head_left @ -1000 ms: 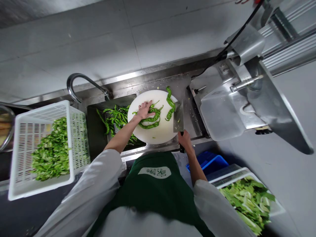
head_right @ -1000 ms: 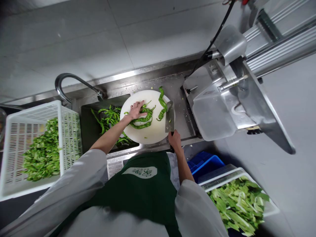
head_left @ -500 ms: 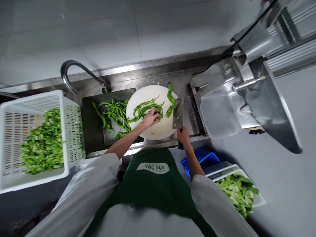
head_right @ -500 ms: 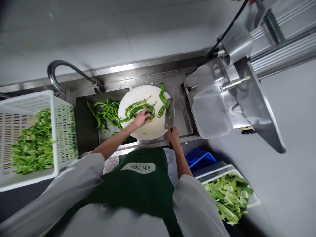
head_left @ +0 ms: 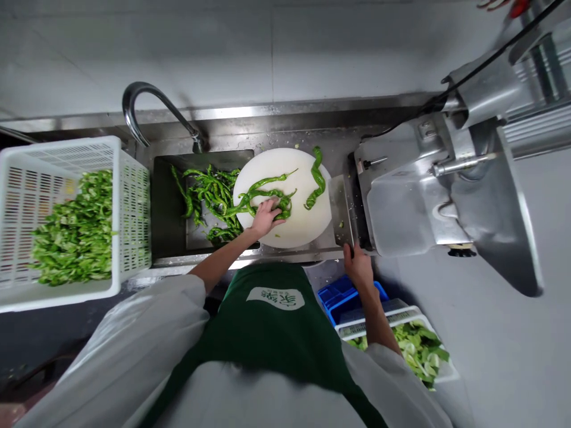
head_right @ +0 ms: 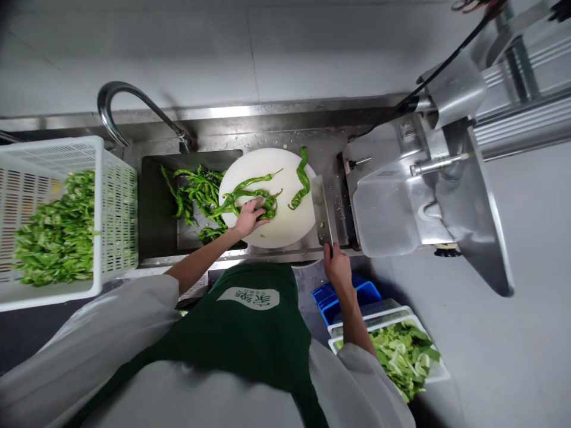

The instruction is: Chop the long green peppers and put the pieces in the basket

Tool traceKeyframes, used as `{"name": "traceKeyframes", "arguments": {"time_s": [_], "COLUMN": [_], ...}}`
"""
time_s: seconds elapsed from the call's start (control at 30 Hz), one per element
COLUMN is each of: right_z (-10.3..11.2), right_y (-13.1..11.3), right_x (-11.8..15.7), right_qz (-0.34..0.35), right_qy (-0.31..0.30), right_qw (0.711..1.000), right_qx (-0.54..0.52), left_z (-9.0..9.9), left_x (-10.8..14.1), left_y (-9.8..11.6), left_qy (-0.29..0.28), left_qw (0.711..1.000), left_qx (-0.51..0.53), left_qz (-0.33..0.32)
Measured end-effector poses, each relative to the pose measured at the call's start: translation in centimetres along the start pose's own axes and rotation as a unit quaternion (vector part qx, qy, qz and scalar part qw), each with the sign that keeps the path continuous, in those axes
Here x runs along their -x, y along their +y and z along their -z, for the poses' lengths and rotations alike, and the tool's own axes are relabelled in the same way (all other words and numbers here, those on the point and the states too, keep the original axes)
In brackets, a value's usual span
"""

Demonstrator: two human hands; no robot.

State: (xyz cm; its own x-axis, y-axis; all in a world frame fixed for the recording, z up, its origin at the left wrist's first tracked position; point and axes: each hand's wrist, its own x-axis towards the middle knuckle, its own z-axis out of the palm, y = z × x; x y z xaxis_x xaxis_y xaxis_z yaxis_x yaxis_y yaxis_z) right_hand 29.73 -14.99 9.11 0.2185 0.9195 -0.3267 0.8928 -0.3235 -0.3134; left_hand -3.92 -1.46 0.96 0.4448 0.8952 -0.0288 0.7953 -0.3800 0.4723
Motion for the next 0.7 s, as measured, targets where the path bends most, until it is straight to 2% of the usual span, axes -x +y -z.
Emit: {"name": "traceKeyframes", "arguments": {"time_s": [0.2,0.37,0.5,0.6,0.7], "right_z": [0.5,0.7,1.3,1.7,1.8], "right_y": [-0.5,-1.4,-2.5,-3.2,-3.7], "right_x": [0.6,0.4,-0.2,-0.8,-1.2], "right_qz": [0.074,0.125,0.129,0.131,0.142], "right_qy": [-0.05,-0.092,-0.131,-0.145,-0.151], "right_qw": [0.993,0.983,0.976,0.973,0.969], "right_qx": [0.075,0.102,0.117,0.124,0.131], "left_z": [-1.8,-0.5,0.6,0.5,-0.1], "left_x": [-1.4,-0.4,1.1,1.2,0.7], "left_y": [0.5,0.8,0.6,0.0,-0.5], "left_qy": [-0.001,0.006,-0.013,-0.053,-0.058], "left_qw": [1.0,1.0,1.0,0.998,0.998], "left_qx": [0.015,-0.016,-0.004,0.016,0.028], "left_qz": [0.023,0.007,-0.027,-0.008,0.016]}}
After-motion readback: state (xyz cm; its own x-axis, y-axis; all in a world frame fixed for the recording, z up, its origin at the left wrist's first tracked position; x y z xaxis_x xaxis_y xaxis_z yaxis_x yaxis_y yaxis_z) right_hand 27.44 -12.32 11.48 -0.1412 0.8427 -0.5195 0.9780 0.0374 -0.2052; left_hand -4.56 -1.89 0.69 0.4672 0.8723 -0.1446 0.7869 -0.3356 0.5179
